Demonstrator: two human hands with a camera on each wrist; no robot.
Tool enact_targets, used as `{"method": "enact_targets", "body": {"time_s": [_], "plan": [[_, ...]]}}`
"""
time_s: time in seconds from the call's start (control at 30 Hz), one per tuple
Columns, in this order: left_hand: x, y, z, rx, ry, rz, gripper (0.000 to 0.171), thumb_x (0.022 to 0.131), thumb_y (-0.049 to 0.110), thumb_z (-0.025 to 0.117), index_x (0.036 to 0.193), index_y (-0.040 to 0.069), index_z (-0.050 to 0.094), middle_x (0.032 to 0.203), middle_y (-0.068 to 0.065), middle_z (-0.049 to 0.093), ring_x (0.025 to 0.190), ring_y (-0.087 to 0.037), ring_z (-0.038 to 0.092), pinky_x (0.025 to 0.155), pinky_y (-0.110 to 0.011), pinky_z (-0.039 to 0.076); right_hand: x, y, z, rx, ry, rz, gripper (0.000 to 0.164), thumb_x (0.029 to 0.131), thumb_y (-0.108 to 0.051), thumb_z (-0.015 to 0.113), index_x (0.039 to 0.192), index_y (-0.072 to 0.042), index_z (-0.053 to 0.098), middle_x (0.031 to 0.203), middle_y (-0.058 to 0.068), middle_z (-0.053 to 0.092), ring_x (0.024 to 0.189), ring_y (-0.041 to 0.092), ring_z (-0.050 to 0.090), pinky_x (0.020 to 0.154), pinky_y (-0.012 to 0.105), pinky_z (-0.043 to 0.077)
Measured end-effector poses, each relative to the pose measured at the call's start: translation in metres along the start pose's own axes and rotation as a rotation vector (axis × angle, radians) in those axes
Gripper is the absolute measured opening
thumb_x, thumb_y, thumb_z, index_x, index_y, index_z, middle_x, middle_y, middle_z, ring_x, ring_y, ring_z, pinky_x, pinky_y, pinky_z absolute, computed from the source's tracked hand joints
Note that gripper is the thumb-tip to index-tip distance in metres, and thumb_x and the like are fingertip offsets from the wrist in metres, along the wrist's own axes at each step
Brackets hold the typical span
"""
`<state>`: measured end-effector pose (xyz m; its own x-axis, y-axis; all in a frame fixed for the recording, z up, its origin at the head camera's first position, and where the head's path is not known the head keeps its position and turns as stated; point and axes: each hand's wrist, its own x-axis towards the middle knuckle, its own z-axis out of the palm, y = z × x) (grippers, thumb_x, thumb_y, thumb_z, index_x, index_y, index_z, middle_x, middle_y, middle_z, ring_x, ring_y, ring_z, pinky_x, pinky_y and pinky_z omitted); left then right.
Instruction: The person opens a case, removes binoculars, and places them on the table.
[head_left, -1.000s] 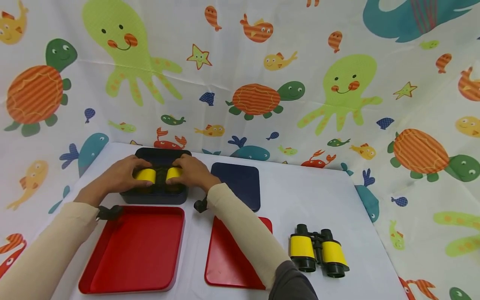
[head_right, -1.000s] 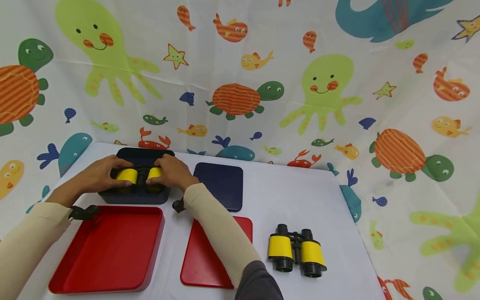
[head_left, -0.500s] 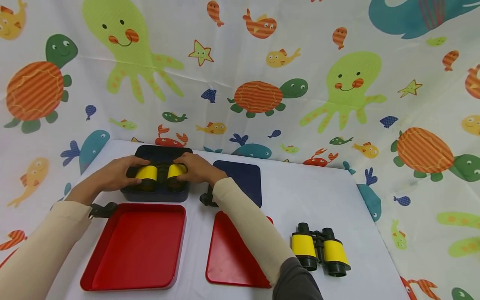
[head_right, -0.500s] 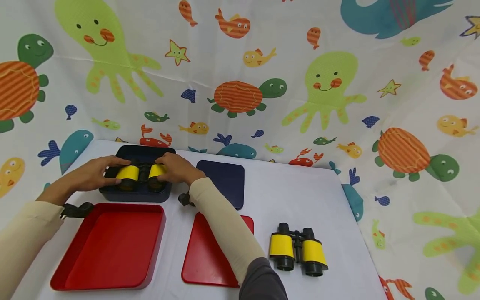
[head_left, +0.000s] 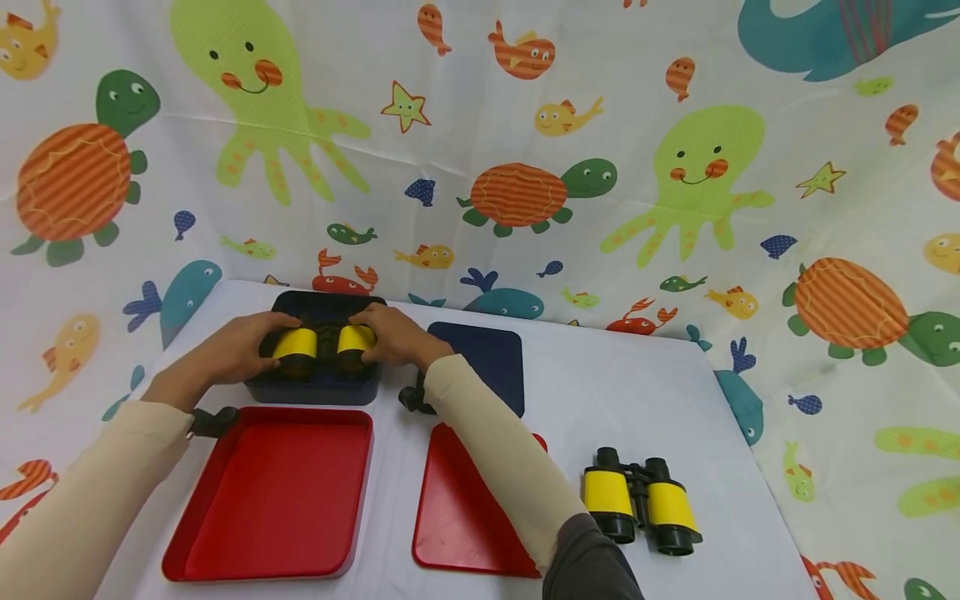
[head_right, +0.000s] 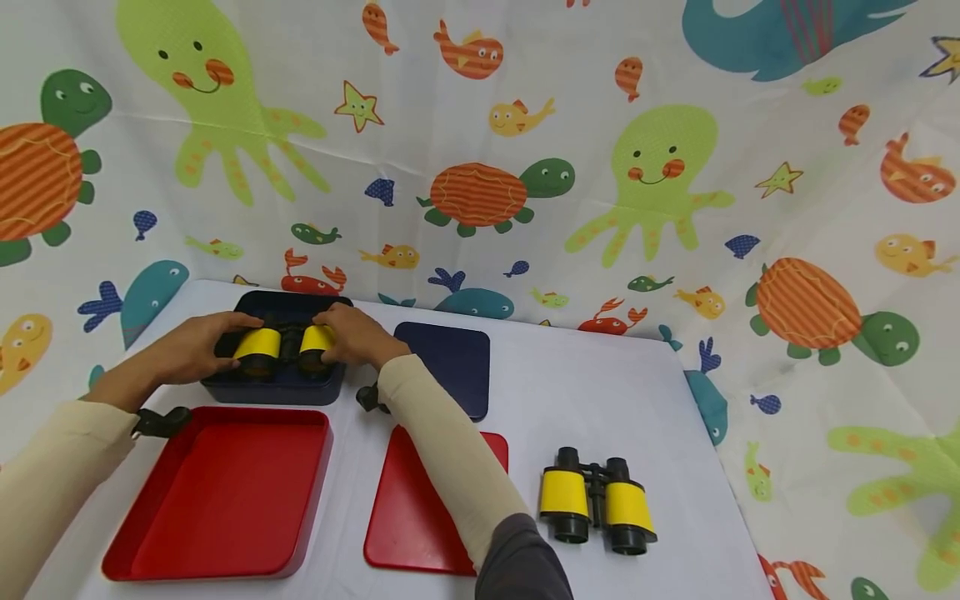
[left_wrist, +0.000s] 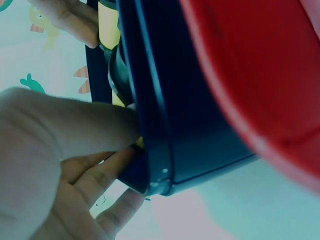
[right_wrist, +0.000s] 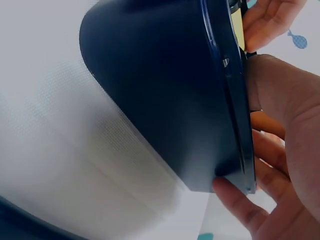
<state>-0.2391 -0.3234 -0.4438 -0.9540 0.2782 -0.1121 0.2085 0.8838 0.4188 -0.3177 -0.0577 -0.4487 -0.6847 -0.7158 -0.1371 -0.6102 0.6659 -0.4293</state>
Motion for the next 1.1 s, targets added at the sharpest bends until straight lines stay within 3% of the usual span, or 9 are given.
{"method": "enact_targets", "body": {"time_s": [0.27, 0.57, 0.87, 1.1], "plan": [[-0.005, 0.008, -0.001, 0.055, 0.032, 0.015, 0.070, 0.086, -0.004, 0.081, 0.149, -0.007, 0.050, 0.147, -0.035, 0.053, 0.135, -0.056, 0.049, 0.116, -0.073, 0.038, -0.001, -0.002, 0.001, -0.009, 0.034, -0.019, 0.066, 0.096, -0.026, 0.081, 0.155, -0.015, 0.055, 0.152, 0.003, 0.056, 0.129, 0.016, 0.055, 0.118, 0.024, 0.046], [-0.011, 0.023, -0.018, 0.101, 0.057, 0.016, 0.070, 0.085, -0.004, 0.080, 0.149, -0.007, 0.050, 0.148, -0.036, 0.052, 0.135, -0.056, 0.049, 0.114, -0.072, 0.039, -0.004, -0.006, -0.004, -0.046, 0.100, -0.033, 0.069, 0.095, -0.032, 0.082, 0.157, -0.018, 0.053, 0.153, 0.000, 0.056, 0.130, 0.014, 0.054, 0.118, 0.024, 0.045], [-0.017, 0.039, -0.037, 0.105, 0.060, 0.024, 0.075, 0.086, -0.001, 0.082, 0.153, -0.003, 0.048, 0.154, -0.036, 0.046, 0.138, -0.058, 0.045, 0.113, -0.073, 0.039, -0.022, -0.012, -0.024, -0.006, 0.146, -0.013, 0.072, 0.093, -0.029, 0.084, 0.158, -0.020, 0.053, 0.156, 0.001, 0.053, 0.134, 0.017, 0.053, 0.120, 0.029, 0.046], [-0.016, 0.056, -0.041, 0.106, 0.065, 0.057, 0.075, 0.086, 0.002, 0.082, 0.153, -0.002, 0.048, 0.157, -0.037, 0.042, 0.144, -0.061, 0.040, 0.113, -0.075, 0.037, -0.043, -0.009, -0.040, 0.000, 0.168, -0.038, 0.071, 0.092, -0.025, 0.084, 0.156, -0.017, 0.054, 0.154, 0.003, 0.055, 0.136, 0.020, 0.054, 0.121, 0.036, 0.047]]}}
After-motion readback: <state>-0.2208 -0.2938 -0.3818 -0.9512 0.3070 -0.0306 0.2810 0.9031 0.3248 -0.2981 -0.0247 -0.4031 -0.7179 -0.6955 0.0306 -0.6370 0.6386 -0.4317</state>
